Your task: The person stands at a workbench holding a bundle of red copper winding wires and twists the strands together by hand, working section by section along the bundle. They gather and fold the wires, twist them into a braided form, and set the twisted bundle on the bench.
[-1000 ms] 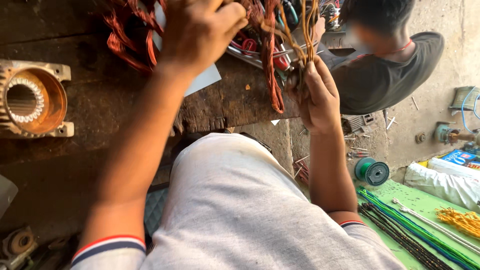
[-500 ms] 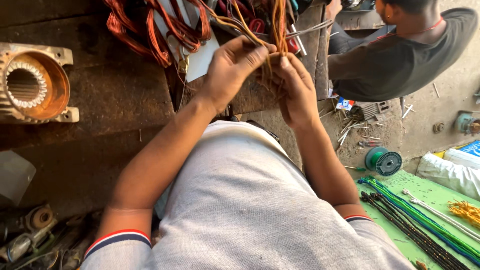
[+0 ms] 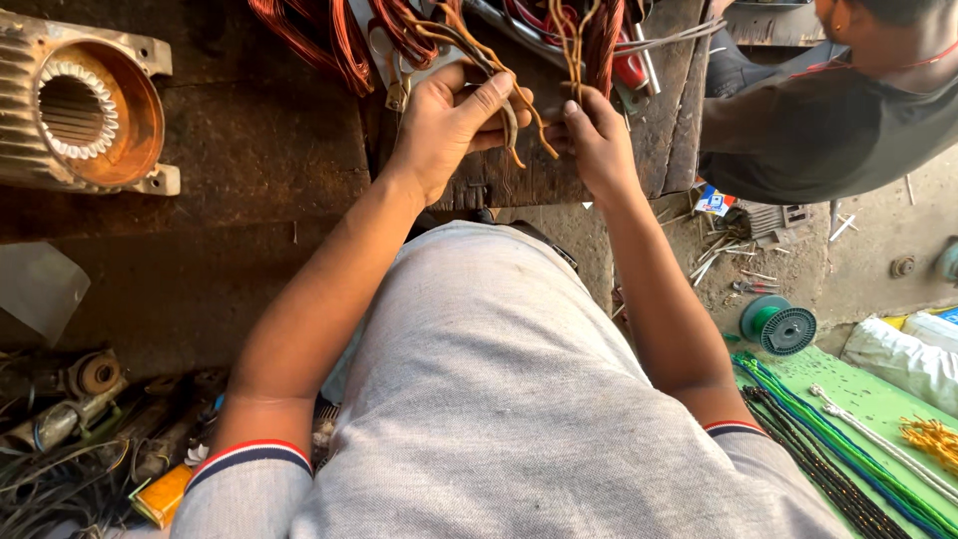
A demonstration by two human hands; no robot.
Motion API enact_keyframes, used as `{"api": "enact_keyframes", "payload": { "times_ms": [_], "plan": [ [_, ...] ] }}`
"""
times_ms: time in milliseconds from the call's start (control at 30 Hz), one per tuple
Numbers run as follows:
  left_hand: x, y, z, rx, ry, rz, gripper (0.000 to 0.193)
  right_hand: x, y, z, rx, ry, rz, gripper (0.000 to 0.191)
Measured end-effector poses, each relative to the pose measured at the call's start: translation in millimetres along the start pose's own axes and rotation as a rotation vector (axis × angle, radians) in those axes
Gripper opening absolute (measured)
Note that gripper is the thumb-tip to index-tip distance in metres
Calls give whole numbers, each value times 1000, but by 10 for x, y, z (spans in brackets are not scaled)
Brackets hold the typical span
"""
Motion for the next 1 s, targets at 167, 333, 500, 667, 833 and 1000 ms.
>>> {"api": "enact_keyframes", "payload": {
  "times_ms": [167, 333, 500, 667, 833, 1000],
  "plan": [
    [169, -20, -107, -14, -1, -61, 20, 441, 135, 271, -176, -586, 846, 34],
    [241, -4, -185, -57, 27, -206, 20, 566, 344, 365, 13, -362, 347, 33],
    [277, -25, -140, 0, -51, -386, 27, 545, 236, 336, -85, -191, 252, 23],
    [188, -105, -63, 113, -78, -126, 40, 840, 79, 372, -235, -499, 603, 26],
    [106, -73, 5, 122, -39, -122, 46, 1173, 322, 729, -335, -875, 1058, 22],
    [-50, -10, 76, 89, 10, -352, 38, 949, 578, 622, 70, -435, 429, 26]
  ]
}}
Point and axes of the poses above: each hand's wrist, its own z-axis away from the middle knuckle, its own y-axis out of the palm, x = y × z, the point moved 7 cm from there along -z, towards the middle knuckle, and after that the axes turned 4 degrees about -z, right-handed, at the moved point
